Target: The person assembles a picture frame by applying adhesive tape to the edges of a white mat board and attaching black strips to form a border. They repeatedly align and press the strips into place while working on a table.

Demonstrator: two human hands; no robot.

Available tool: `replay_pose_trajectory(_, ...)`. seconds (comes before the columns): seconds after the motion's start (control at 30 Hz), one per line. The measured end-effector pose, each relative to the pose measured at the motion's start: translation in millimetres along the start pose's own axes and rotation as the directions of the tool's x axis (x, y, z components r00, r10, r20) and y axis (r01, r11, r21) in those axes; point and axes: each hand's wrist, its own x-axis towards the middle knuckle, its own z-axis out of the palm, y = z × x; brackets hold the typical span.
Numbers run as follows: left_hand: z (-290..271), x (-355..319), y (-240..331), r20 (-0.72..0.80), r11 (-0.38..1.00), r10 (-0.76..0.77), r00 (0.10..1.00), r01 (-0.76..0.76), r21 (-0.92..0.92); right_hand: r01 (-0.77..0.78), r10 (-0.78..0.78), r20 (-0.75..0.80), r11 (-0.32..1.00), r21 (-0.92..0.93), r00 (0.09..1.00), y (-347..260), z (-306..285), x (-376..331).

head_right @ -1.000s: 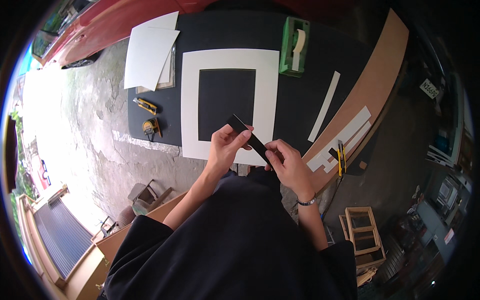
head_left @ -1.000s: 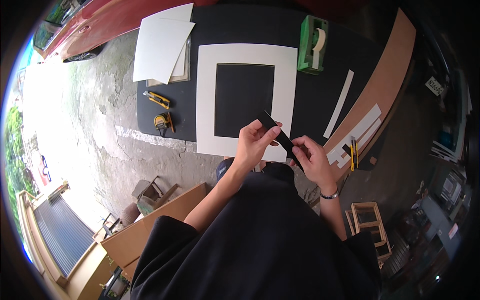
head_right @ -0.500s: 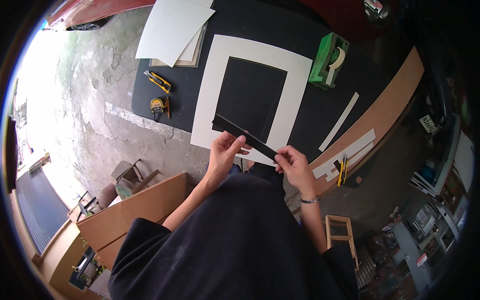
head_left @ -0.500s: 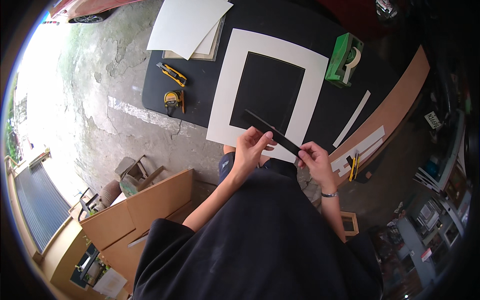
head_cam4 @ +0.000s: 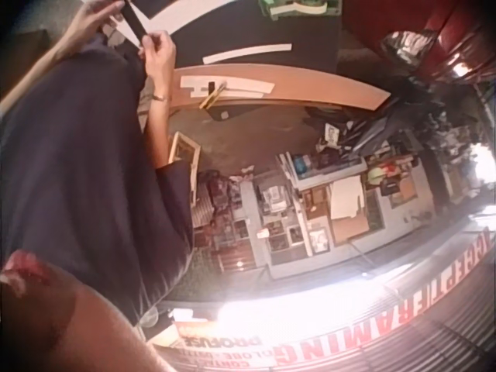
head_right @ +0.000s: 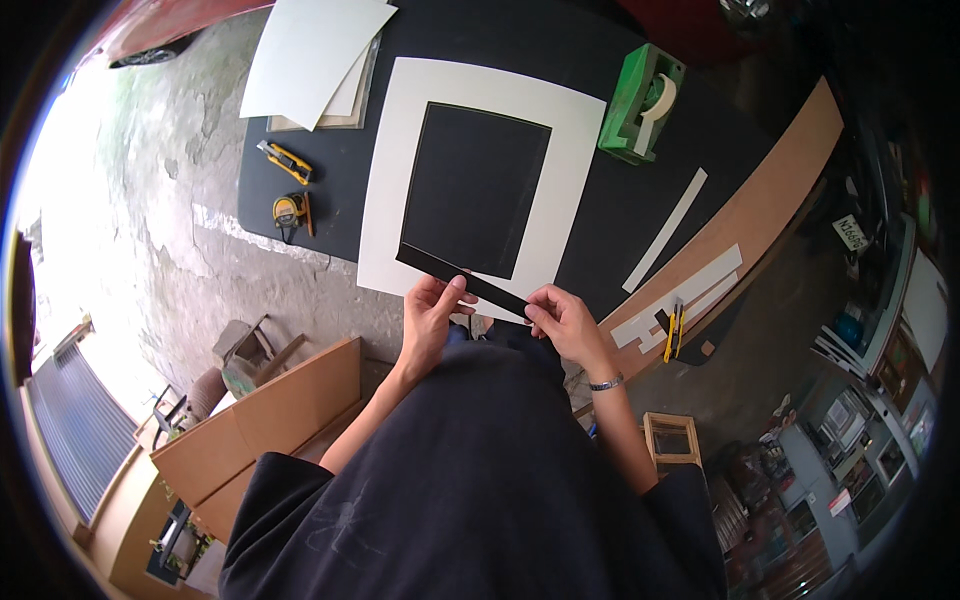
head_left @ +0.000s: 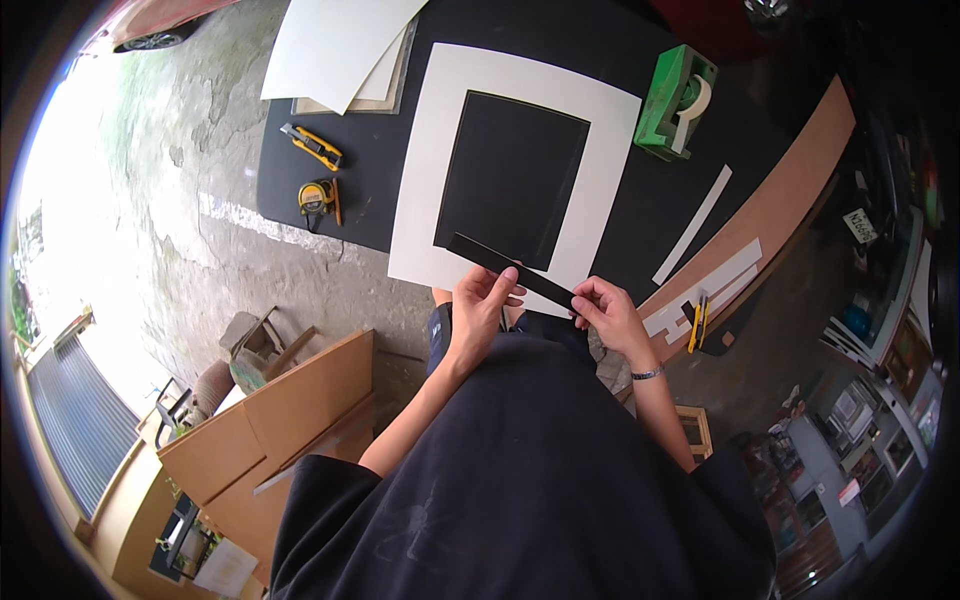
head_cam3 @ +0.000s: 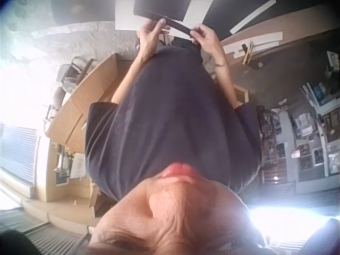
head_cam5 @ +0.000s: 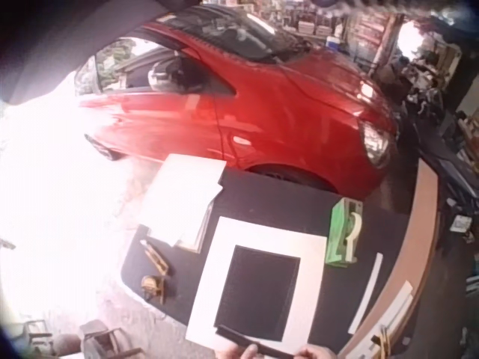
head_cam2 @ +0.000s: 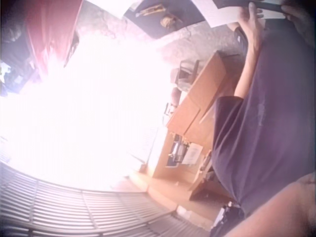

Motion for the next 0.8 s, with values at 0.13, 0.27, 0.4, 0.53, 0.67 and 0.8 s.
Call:
replay_pose_trajectory(0.13,9.0,6.2,-4.7,0.118,0.995,-0.043,0.992,0.032,0.093,0.055,-0.029,-0.171,0.987,0.152,0.985,16.4,-39.5,-7.6)
replay_pose_trajectory(0.27,12.0,11.2,-16.6,0.122,0.972,-0.1,0.987,0.071,0.223,0.374,-0.064,-0.661,0.863,0.339,0.747,64.9,-123.8,-20.1)
replay_pose_trajectory(0.4,15.4,19.0,-29.1,0.131,0.947,-0.148,0.98,0.102,0.305,0.438,0.076,-0.87,0.841,0.318,0.487,97.7,-190.6,-20.6)
replay_pose_trajectory(0.53,12.1,22.5,-34.9,0.09,0.918,-0.147,0.985,0.102,0.383,-0.191,-0.167,-0.979,0.964,-0.187,0.117,106.4,-179.8,19.5)
replay_pose_trajectory(0.67,2.7,27.2,-64.9,0.079,0.916,-0.172,0.982,0.13,0.379,-0.568,-0.312,-0.875,0.669,-0.479,0.37,101.0,-138.4,56.0)
replay_pose_trajectory(0.8,9.7,19.4,-63.8,0.098,0.891,-0.182,0.978,0.122,0.438,-0.449,-0.02,-0.953,0.879,-0.161,0.303,68.7,-119.2,59.8)
